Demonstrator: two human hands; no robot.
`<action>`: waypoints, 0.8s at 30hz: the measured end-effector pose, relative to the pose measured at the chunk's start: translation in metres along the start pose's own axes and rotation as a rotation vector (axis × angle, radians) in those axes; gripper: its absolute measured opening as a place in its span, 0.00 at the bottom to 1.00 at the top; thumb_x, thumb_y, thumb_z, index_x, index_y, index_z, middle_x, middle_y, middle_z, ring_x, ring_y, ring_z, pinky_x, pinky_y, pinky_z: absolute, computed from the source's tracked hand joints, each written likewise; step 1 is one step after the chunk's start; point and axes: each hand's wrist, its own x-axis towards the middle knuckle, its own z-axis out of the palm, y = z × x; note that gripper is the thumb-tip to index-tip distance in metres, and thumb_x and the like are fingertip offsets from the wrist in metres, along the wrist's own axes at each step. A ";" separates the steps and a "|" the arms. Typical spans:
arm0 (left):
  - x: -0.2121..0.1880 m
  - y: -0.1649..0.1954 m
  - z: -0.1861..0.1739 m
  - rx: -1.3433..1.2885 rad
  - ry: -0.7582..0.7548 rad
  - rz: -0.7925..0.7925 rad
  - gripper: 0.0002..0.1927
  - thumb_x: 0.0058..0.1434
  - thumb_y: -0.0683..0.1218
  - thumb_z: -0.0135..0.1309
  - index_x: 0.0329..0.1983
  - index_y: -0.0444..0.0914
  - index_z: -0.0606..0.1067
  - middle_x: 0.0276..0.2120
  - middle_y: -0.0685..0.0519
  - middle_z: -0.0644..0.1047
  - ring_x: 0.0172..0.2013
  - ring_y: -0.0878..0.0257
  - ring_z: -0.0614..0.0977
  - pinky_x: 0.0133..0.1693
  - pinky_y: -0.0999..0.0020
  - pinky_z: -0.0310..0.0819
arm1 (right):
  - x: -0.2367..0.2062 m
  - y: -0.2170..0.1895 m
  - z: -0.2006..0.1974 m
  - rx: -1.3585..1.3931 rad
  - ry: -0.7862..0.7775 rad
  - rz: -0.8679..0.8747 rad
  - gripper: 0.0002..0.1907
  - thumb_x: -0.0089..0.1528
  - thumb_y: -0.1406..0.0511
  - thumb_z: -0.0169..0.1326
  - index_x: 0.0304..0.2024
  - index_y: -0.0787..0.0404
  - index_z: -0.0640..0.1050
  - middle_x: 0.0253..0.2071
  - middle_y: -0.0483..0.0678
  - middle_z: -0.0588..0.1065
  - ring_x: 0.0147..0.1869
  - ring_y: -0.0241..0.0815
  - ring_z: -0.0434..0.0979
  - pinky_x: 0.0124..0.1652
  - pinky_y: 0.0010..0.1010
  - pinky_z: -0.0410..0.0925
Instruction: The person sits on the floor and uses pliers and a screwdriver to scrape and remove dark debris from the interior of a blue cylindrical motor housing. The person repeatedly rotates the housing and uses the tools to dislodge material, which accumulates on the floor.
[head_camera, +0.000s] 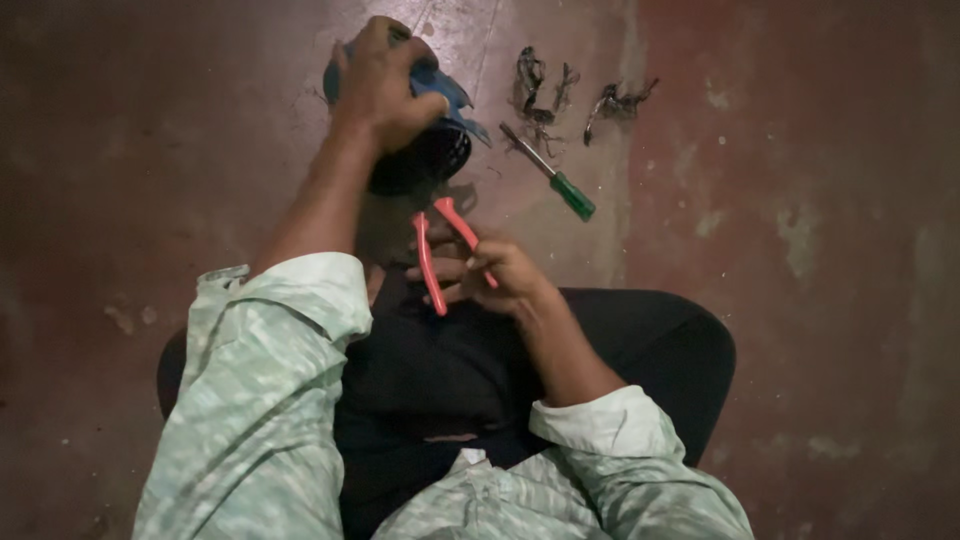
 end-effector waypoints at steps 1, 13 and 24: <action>-0.001 0.006 0.001 0.025 -0.017 0.001 0.27 0.46 0.58 0.64 0.48 0.42 0.81 0.53 0.40 0.70 0.61 0.40 0.68 0.63 0.25 0.40 | -0.001 0.000 -0.003 0.019 0.003 -0.003 0.43 0.49 0.69 0.44 0.70 0.68 0.62 0.64 0.67 0.69 0.67 0.70 0.70 0.57 0.64 0.70; 0.004 0.042 0.011 0.121 -0.129 0.090 0.32 0.43 0.59 0.64 0.51 0.41 0.81 0.62 0.35 0.66 0.68 0.37 0.60 0.64 0.22 0.35 | -0.006 -0.004 -0.016 0.043 -0.011 -0.053 0.43 0.49 0.66 0.47 0.70 0.63 0.62 0.62 0.68 0.68 0.68 0.70 0.69 0.56 0.64 0.70; 0.003 0.045 0.021 0.204 -0.205 0.083 0.38 0.42 0.61 0.64 0.58 0.42 0.78 0.68 0.31 0.60 0.72 0.34 0.53 0.65 0.23 0.25 | 0.021 0.009 -0.041 0.392 -0.093 -0.100 0.39 0.51 0.66 0.47 0.69 0.54 0.64 0.62 0.65 0.70 0.62 0.66 0.73 0.58 0.62 0.69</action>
